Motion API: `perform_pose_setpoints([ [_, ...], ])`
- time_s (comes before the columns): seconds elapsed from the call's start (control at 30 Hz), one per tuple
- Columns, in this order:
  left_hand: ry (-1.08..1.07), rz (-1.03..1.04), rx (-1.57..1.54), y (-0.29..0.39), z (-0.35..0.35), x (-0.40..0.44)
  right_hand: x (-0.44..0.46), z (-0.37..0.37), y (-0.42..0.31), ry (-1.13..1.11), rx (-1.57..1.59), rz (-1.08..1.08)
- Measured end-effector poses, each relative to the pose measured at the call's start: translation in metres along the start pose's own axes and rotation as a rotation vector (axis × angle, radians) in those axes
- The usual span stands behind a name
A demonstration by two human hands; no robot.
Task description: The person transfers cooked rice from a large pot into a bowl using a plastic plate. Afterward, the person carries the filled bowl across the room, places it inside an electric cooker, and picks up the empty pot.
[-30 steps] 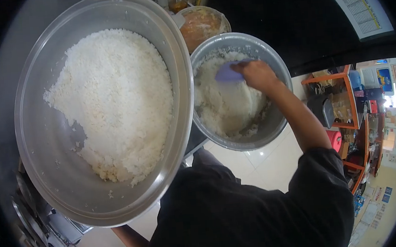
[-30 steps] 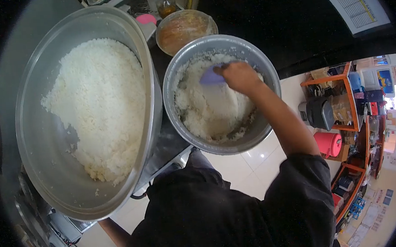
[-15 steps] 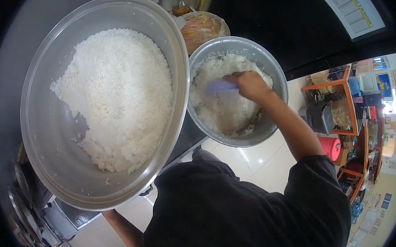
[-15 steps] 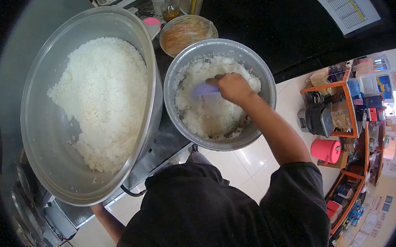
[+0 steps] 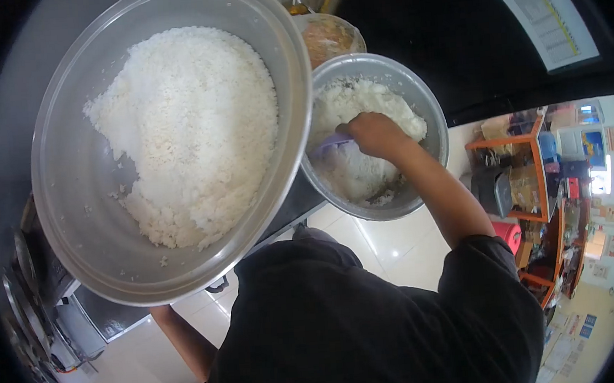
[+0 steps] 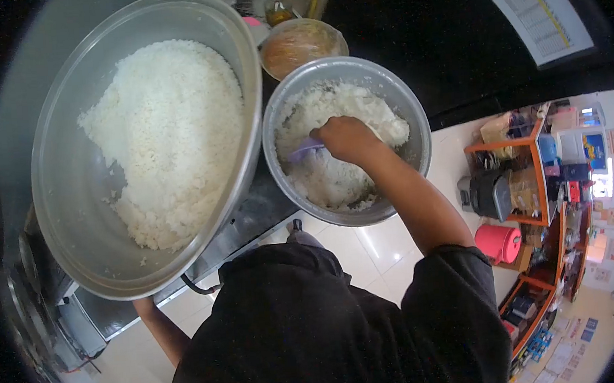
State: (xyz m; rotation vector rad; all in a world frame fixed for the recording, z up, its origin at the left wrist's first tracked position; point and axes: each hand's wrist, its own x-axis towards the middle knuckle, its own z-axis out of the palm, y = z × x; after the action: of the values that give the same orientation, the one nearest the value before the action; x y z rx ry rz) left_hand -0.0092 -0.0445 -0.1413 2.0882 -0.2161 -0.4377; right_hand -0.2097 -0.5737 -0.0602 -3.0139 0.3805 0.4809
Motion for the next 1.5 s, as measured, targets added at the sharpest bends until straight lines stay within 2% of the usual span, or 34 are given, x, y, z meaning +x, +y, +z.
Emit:
perform_pose_setpoints([
  [0.03, 0.001, 0.009, -0.012, -0.002, 0.0, -0.002, 0.004, -0.008, -0.004, -0.04, -0.057, -0.032],
  [0.13, -0.019, 0.023, -0.043, -0.01, 0.001, -0.006, -0.022, -0.047, 0.001, 0.005, 0.068, -0.063],
  [0.2, -0.02, 0.025, -0.065, -0.012, 0.004, -0.007, -0.048, -0.092, 0.003, 0.134, 0.174, 0.096],
  [0.3, -0.032, 0.03, -0.087, -0.015, 0.007, -0.007, -0.074, -0.09, 0.003, 0.235, 0.239, 0.178],
  [0.33, -0.035, 0.034, -0.092, -0.017, 0.008, -0.008, -0.072, -0.058, -0.001, 0.119, 0.088, 0.249],
  [0.4, -0.062, 0.05, -0.104, -0.018, 0.01, -0.006, -0.06, -0.036, -0.022, 0.087, 0.051, 0.311],
  [0.5, -0.116, 0.085, -0.095, -0.016, 0.011, -0.005, -0.064, -0.05, 0.005, 0.081, 0.128, 0.263],
  [0.53, -0.103, 0.127, -0.005, -0.015, 0.013, -0.002, -0.07, -0.069, 0.011, 0.176, 0.19, 0.193],
  [0.57, -0.109, 0.08, -0.094, 0.002, 0.016, -0.003, -0.074, -0.126, -0.027, 0.076, 0.446, 0.525],
  [0.6, -0.12, 0.031, -0.185, 0.02, 0.02, -0.005, -0.091, -0.146, -0.015, 0.231, 0.374, 0.35],
  [0.63, -0.172, 0.057, -0.204, 0.028, 0.019, -0.004, -0.108, -0.158, 0.007, 0.352, 0.319, 0.345],
  [0.67, -0.233, 0.086, -0.221, 0.032, 0.018, -0.002, -0.124, -0.17, 0.021, 0.558, 0.376, 0.442],
  [0.73, -0.257, 0.18, -0.29, 0.03, 0.021, 0.0, -0.115, -0.227, -0.033, 0.805, 0.644, 0.831],
  [0.77, -0.272, 0.229, -0.329, 0.029, 0.022, 0.002, -0.102, -0.237, -0.049, 0.803, 0.739, 0.752],
  [0.83, -0.24, 0.337, -0.189, 0.031, 0.021, 0.006, -0.069, -0.257, -0.077, 0.789, 0.916, 0.586],
  [0.87, -0.223, 0.385, -0.119, 0.03, 0.02, 0.009, -0.047, -0.264, -0.094, 0.678, 0.939, 0.537],
  [0.9, -0.357, 0.429, -0.054, 0.021, 0.019, 0.013, -0.024, -0.266, -0.116, 0.556, 0.959, 0.504],
  [0.93, -0.359, 0.373, -0.12, 0.021, 0.018, 0.011, -0.001, -0.267, -0.147, 0.463, 0.934, 0.455],
  [1.0, -0.371, 0.327, -0.181, 0.024, 0.02, 0.011, 0.04, -0.262, -0.163, 0.129, 0.932, 0.348],
  [1.07, -0.384, 0.335, -0.178, 0.02, 0.023, 0.013, 0.075, -0.248, -0.175, -0.021, 0.934, 0.24],
  [1.2, -0.399, 0.397, -0.16, 0.023, 0.019, 0.013, 0.125, -0.211, -0.188, 0.072, 1.046, 0.402],
  [1.3, -0.465, 0.408, -0.136, 0.035, 0.01, 0.014, 0.149, -0.191, -0.217, 0.075, 1.005, 0.334],
  [1.4, -0.48, 0.356, -0.168, 0.023, 0.017, 0.012, 0.155, -0.199, -0.247, 0.069, 1.019, 0.439],
  [1.5, -0.481, 0.31, -0.265, 0.013, 0.027, 0.006, 0.166, -0.174, -0.222, 0.1, 1.066, 0.403],
])
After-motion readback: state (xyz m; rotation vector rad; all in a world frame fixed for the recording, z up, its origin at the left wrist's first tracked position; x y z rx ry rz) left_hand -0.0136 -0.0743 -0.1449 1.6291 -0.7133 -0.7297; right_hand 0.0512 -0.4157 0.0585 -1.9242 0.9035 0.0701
